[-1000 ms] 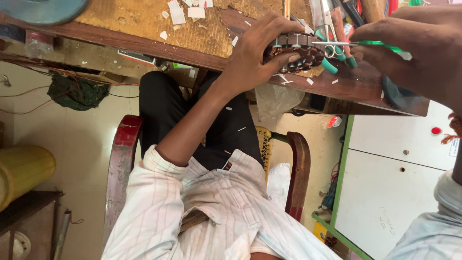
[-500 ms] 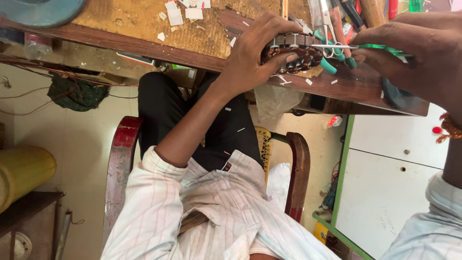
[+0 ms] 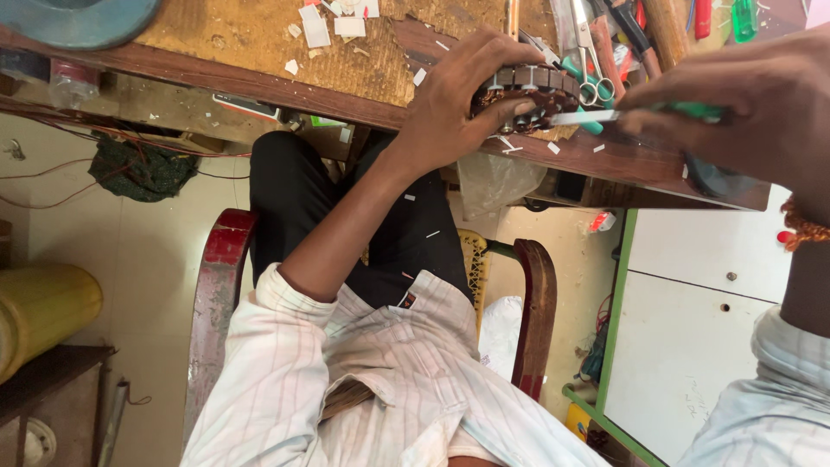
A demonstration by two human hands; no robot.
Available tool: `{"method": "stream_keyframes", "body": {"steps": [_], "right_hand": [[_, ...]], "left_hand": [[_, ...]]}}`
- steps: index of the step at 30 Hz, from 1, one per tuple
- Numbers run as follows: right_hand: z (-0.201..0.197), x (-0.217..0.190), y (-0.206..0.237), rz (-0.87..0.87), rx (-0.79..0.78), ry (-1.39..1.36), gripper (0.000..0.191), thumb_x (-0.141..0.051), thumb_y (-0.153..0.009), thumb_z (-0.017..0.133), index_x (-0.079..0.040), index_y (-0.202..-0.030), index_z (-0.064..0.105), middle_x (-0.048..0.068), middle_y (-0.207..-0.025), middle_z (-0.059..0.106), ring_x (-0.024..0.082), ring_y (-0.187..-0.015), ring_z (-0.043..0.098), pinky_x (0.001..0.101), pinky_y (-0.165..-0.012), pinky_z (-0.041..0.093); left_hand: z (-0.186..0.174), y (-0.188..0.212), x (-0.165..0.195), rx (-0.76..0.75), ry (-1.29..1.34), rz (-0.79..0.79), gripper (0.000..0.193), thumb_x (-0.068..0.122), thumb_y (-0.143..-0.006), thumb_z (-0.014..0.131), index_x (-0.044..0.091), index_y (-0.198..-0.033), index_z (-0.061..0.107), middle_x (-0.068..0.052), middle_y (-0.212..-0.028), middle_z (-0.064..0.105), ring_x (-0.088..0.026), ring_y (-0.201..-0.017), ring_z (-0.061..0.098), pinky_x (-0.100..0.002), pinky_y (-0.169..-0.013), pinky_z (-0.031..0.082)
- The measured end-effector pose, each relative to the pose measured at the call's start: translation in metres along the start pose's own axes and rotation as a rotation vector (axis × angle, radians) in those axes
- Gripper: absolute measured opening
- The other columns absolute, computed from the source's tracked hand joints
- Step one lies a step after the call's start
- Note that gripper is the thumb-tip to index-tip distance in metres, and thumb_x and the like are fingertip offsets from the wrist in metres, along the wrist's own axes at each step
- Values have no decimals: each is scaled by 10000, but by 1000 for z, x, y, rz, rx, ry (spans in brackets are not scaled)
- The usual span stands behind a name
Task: The person inserts small white insulating pieces into the slots of a motor rotor using fingers and a screwdriver. They cut the pieces to size with scissors and press them into place, repeating the process across multiple slots.
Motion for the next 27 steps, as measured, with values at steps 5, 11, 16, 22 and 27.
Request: {"method": "stream_keyframes", "body": {"steps": [5, 11, 16, 22, 27], "right_hand": [[4, 1, 0, -160, -51, -153, 272, -200, -787, 854, -63, -1016, 801, 97, -842, 761, 176, -696, 729, 308, -621, 571], [-5, 1, 3, 63, 131, -130, 192, 14, -914, 803, 60, -1093, 753, 181, -900, 740, 227, -754, 719, 337, -654, 576], [-5, -5, 1, -23, 194, -81, 180, 28, -934, 806, 74, -1096, 742, 184, -981, 743, 208, -848, 727, 291, -726, 588], [-1, -7, 2, 15, 197, -106, 175, 30, -935, 810, 78, -1089, 743, 182, -960, 742, 202, -800, 716, 287, -694, 576], [9, 4, 5, 70, 144, -129, 196, 11, -861, 836, 56, -1040, 769, 173, -867, 732, 201, -690, 672, 316, -619, 538]], "left_hand": [[-1, -2, -2, 32, 3, 10, 432, 226, -1014, 786, 152, -1376, 562, -50, -1282, 632, -271, -1225, 661, -411, -1022, 552], [-1, 0, -3, 7, 33, -14, 414, 257, -1022, 774, 145, -1367, 574, -63, -1258, 621, -269, -1203, 664, -419, -1019, 556], [1, -1, -4, 18, 1, 25, 407, 280, -1026, 763, 150, -1363, 575, -54, -1254, 624, -267, -1207, 660, -433, -1024, 550], [2, 0, -6, 24, 9, 13, 406, 295, -1024, 762, 152, -1359, 583, -58, -1249, 624, -265, -1208, 659, -435, -1031, 555], [3, -1, -6, 17, 4, -7, 401, 292, -1026, 751, 147, -1360, 584, -53, -1247, 634, -260, -1203, 665, -434, -1023, 555]]}}
Point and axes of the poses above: each hand's wrist, its own y-axis away from the middle knuckle, its own z-axis out of the palm, x = y × z, the point moved 3 cm from there along -y, towards the middle knuckle
